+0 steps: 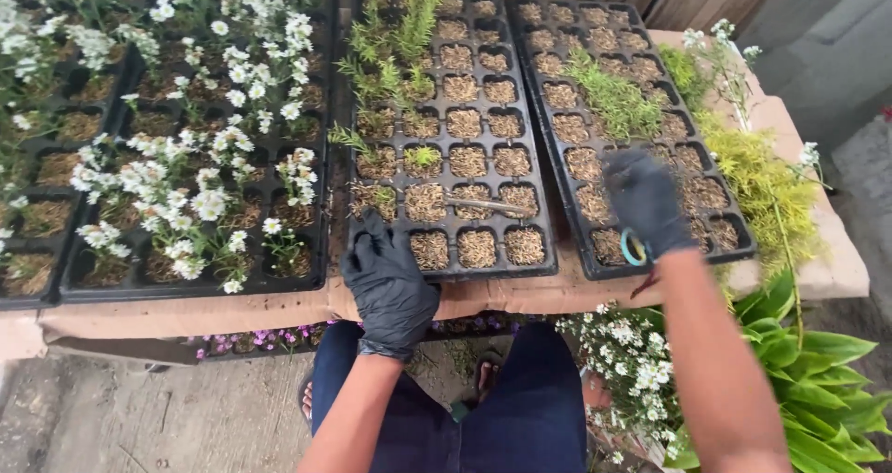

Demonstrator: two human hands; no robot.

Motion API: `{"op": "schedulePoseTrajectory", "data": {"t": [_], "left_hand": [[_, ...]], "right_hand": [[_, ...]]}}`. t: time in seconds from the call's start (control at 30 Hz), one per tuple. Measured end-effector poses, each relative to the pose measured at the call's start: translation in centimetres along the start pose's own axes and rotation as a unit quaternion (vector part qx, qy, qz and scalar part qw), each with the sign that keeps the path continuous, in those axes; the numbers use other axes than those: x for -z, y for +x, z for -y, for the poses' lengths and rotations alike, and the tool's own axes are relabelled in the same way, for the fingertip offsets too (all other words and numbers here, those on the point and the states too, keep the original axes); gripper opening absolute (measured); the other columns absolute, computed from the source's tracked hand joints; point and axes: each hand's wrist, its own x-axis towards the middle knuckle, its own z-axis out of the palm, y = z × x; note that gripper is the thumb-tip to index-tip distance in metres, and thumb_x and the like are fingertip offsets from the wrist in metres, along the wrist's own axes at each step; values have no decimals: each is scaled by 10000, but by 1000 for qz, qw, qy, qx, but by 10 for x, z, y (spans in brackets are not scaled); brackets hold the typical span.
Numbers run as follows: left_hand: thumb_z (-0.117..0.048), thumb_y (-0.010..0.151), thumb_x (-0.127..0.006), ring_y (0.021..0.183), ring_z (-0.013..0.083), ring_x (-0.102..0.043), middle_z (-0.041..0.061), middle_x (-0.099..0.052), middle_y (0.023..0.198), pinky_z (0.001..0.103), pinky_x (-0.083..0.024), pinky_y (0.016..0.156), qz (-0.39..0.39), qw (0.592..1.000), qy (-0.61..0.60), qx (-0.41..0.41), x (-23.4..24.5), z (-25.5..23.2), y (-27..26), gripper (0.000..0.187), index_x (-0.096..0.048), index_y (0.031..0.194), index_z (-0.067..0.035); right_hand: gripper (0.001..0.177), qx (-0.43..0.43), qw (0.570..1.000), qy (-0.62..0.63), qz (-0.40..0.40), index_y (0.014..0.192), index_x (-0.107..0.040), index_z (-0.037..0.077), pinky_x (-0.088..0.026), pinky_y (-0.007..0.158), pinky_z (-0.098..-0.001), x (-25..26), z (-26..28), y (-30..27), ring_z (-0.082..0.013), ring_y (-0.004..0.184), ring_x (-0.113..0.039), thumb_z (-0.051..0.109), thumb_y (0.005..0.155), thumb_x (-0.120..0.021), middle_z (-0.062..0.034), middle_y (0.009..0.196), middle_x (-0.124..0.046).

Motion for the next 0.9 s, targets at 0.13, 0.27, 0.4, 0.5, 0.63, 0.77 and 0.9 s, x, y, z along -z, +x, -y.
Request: {"op": "schedulePoseTrajectory", "data": {"t": [0.13, 0.27, 0.4, 0.5, 0.63, 0.77, 0.9], "left_hand": [[-201, 738, -533, 1253, 508, -495, 347, -341, 1604, 600, -379, 1003, 3, 1000, -2, -11, -2, -6, 0, 875, -403, 1585, -22], [-215, 704, -555, 1300, 486, -483, 306, -348, 1622, 624, -351, 1046, 10, 1000, -16, 10, -8, -6, 1, 837, -480, 1525, -64], [-282, 725, -571, 1346, 478, -464, 262, -352, 1639, 635, -322, 1084, 27, 999, -7, 21, -8, -7, 0, 805, -510, 1502, -81], [-282, 724, -571, 1345, 478, -464, 262, -353, 1637, 635, -323, 1083, 27, 999, -6, 17, -8, -10, 2, 810, -504, 1507, -83], [-282, 723, -571, 1344, 479, -463, 263, -356, 1634, 636, -325, 1081, 24, 1000, -2, 17, -8, -9, -2, 819, -495, 1514, -84], [-282, 721, -571, 1342, 479, -462, 264, -360, 1630, 636, -328, 1078, 19, 1000, 0, 14, -12, -8, -2, 831, -482, 1525, -87], [-281, 720, -571, 1340, 480, -462, 264, -363, 1626, 637, -330, 1076, 12, 1000, 5, 17, -14, -10, -2, 844, -468, 1536, -90]], "right_hand": [[266, -176, 983, 7, -61, 1088, -815, 136, -554, 996, -390, 57, -97, 6, -288, 1023, -734, 81, 942, -600, -123, 1020, -770], [180, -255, 967, 4, -10, 1032, -810, 79, -547, 958, -420, 64, -146, -5, -307, 990, -718, 196, 955, -698, -112, 962, -766], [260, -298, 953, 44, 27, 1105, -801, 104, -540, 918, -382, 64, -126, -8, -293, 1035, -704, 167, 923, -627, -141, 1069, -761], [203, -255, 967, -13, -3, 1139, -788, 248, -511, 1010, -483, 37, -130, -9, -369, 1118, -660, 361, 984, -722, -78, 1018, -750], [197, -244, 968, -62, 1, 1106, -792, 284, -531, 982, -451, 13, -152, 7, -334, 1082, -681, 409, 965, -732, -45, 970, -755], [198, -295, 954, -61, 11, 1068, -791, 321, -543, 954, -460, -5, -154, 29, -333, 1103, -674, 439, 914, -753, -31, 1032, -759], [183, -307, 949, -62, 40, 1043, -812, 168, -531, 987, -509, 11, -80, 44, -437, 1073, -694, 292, 922, -755, -184, 989, -773]]}}
